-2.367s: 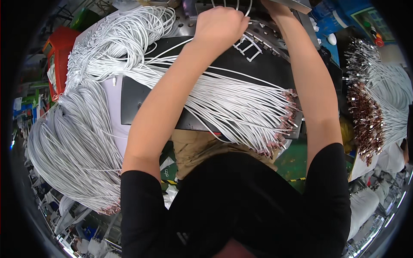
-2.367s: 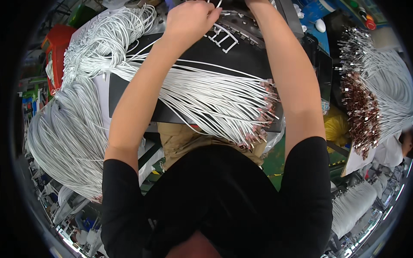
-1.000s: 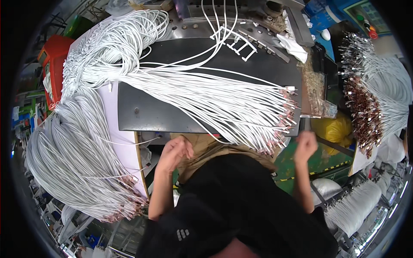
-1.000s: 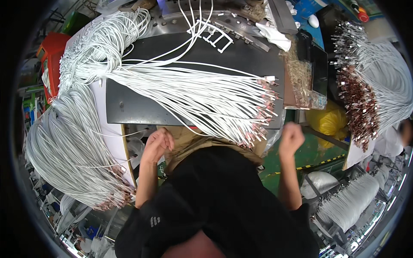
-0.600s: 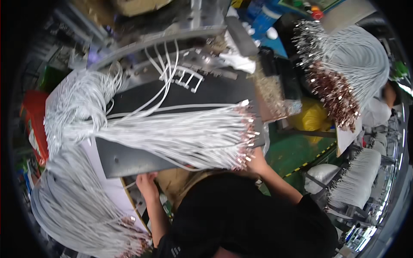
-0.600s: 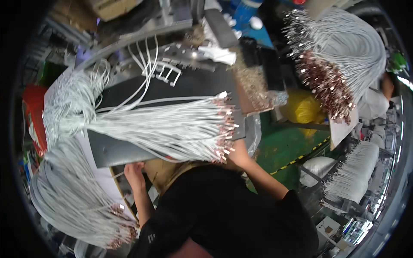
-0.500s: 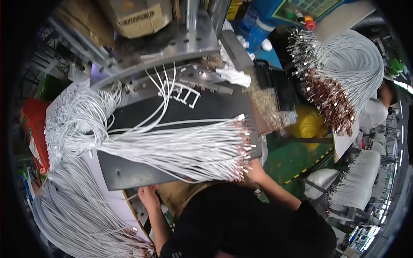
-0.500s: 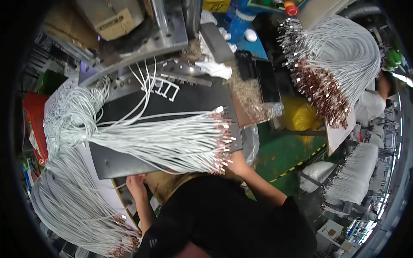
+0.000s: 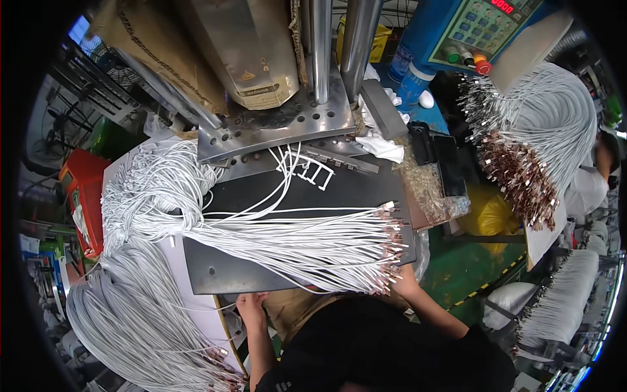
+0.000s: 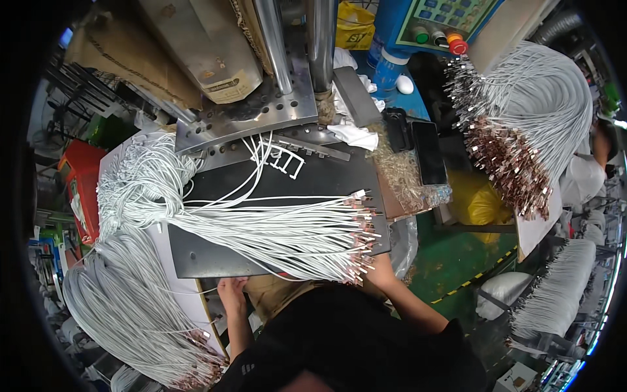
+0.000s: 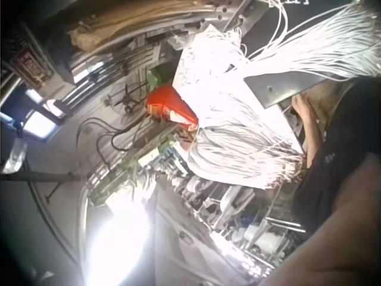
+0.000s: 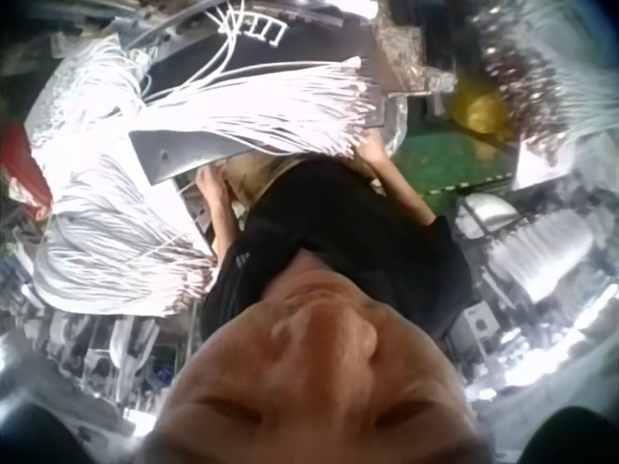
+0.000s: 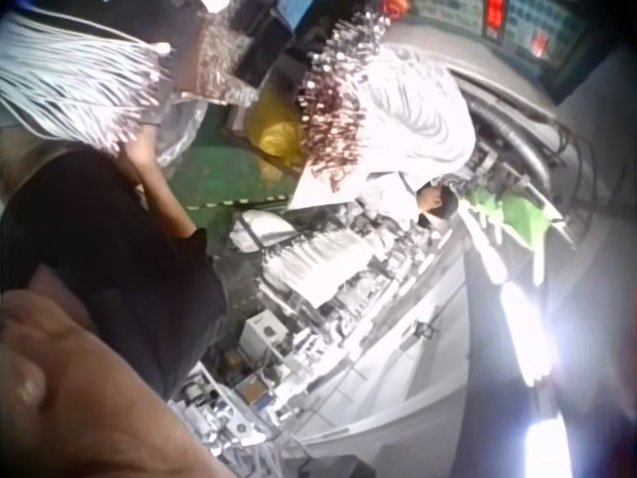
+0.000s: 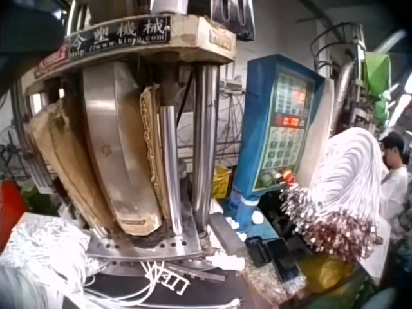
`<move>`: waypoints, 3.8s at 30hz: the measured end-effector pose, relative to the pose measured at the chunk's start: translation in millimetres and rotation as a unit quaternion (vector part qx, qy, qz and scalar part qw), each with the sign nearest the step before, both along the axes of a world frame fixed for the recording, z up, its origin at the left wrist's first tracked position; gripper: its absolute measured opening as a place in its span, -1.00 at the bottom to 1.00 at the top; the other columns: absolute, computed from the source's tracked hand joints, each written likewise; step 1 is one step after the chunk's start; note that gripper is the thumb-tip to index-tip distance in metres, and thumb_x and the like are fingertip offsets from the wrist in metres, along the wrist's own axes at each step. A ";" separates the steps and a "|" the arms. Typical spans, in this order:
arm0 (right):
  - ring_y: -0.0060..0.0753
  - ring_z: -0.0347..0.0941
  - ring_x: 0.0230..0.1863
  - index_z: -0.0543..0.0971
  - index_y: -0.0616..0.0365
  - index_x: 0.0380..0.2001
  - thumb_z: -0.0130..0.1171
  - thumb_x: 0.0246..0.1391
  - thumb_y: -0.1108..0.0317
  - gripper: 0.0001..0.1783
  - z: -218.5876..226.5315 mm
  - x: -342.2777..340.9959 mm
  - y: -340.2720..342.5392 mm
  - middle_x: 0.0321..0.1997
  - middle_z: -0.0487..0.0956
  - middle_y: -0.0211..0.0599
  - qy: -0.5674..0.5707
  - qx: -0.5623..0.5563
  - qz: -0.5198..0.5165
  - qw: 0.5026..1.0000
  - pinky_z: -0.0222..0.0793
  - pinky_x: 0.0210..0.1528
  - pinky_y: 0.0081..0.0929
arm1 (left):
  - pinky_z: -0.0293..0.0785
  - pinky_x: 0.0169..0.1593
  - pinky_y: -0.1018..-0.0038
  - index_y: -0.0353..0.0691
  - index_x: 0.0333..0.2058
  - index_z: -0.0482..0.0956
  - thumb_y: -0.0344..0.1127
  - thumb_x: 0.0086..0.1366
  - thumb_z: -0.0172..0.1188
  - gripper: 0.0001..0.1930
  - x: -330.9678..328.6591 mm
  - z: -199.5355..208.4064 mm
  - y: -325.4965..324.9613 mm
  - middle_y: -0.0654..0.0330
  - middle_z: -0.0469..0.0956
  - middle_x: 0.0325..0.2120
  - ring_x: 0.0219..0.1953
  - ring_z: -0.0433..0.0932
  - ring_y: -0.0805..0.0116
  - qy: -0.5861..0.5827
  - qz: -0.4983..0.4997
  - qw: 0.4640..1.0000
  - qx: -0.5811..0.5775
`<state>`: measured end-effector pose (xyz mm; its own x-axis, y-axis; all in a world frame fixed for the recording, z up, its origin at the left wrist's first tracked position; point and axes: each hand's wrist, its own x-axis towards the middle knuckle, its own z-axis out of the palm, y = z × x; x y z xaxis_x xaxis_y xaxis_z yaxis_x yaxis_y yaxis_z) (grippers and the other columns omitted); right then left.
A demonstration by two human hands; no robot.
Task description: Arrange bundles of white wires and feed them into a processing machine at an industrial workstation.
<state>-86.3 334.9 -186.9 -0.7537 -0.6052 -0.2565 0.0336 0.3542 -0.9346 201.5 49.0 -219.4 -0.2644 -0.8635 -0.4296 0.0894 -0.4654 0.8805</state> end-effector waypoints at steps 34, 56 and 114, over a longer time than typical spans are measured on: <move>0.01 0.41 0.01 0.42 0.26 0.21 0.38 -0.01 0.04 -0.22 94.1 -191.4 -36.5 0.01 0.55 -0.07 0.525 0.242 -0.211 0.788 0.35 0.04 -0.16 | 0.45 -0.27 0.44 -0.34 -0.40 0.57 -0.44 0.36 0.13 -0.86 -147.3 129.8 0.3 0.13 0.62 -0.46 -0.42 0.57 0.23 -0.117 -0.175 0.799 -0.564; -0.62 0.40 -0.44 0.56 0.23 -0.22 0.35 0.10 -0.04 -0.49 118.8 -256.4 35.7 -0.45 0.52 -0.43 0.167 0.153 0.001 0.974 0.33 -0.42 -0.56 | 0.32 -0.02 0.17 -0.30 -0.29 0.57 -0.23 0.21 0.31 -0.75 -181.2 202.0 -75.4 0.12 0.54 -0.34 -0.15 0.42 0.08 -0.324 -0.515 0.494 -0.621; -0.25 0.60 -0.08 0.61 0.50 -0.24 0.10 0.26 0.30 -0.64 53.8 -105.0 111.1 -0.17 0.66 -0.03 -0.196 -0.184 -0.038 0.962 0.46 0.03 -0.37 | 0.40 -0.29 0.25 -0.39 -0.37 0.54 -0.32 0.36 0.14 -0.79 -162.0 186.9 -110.6 -0.03 0.53 -0.48 -0.43 0.49 -0.03 -0.217 -0.424 0.706 -0.524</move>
<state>-191.3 446.0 -133.1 -0.6877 -0.6571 -0.3088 0.4219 -0.0155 -0.9065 39.4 -61.7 -32.5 -0.9169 -0.3783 0.1272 -0.2154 0.7374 0.6402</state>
